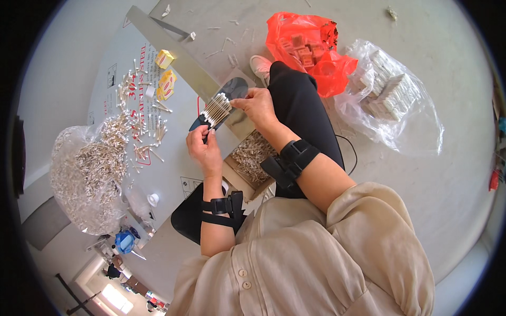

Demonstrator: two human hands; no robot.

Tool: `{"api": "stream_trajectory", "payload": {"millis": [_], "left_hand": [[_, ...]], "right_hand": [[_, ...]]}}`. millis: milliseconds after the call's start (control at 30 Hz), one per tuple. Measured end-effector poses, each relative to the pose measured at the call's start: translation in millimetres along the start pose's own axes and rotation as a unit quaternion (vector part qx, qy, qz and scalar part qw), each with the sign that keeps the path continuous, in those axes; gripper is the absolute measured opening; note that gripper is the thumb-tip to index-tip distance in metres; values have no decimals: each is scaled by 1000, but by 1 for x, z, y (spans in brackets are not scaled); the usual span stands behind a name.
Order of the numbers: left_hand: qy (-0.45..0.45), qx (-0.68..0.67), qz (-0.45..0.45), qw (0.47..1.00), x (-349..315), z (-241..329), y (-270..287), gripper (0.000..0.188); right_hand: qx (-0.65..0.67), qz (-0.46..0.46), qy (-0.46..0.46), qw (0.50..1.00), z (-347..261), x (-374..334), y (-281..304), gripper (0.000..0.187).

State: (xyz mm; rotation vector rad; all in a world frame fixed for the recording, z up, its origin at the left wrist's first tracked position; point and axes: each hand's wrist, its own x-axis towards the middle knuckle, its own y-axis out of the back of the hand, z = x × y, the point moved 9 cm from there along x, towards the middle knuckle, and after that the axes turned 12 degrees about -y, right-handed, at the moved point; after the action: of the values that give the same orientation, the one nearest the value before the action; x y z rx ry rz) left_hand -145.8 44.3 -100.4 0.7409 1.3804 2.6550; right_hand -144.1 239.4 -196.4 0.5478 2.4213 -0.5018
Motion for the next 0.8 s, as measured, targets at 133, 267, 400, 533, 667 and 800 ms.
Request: {"api": "stream_trajectory", "payload": {"millis": [133,267,400,533,667,800], "left_hand": [[45,-8,-67,997,-4,-7,-12,21],[59,-18,-41,997,-2,-1,-8,20],[11,-2,-46,999,3,9,-6,20],[-24,12,-37,999,0,9,-6,19],[-51,19,-30,998,-1,12,-6,17],[-55,22,-33,998,-2,12,-8,15]], "right_hand": [[13,6,-7,1000,2,1,1,21],[8,7,-4,1000,3,3,1,21],[10,8,4,1000,3,3,0,22],[3,11,4,1000,2,2,1,22],[10,12,4,1000,4,2,2,23],[-4,9,3,1000,5,3,-1,22]]}}
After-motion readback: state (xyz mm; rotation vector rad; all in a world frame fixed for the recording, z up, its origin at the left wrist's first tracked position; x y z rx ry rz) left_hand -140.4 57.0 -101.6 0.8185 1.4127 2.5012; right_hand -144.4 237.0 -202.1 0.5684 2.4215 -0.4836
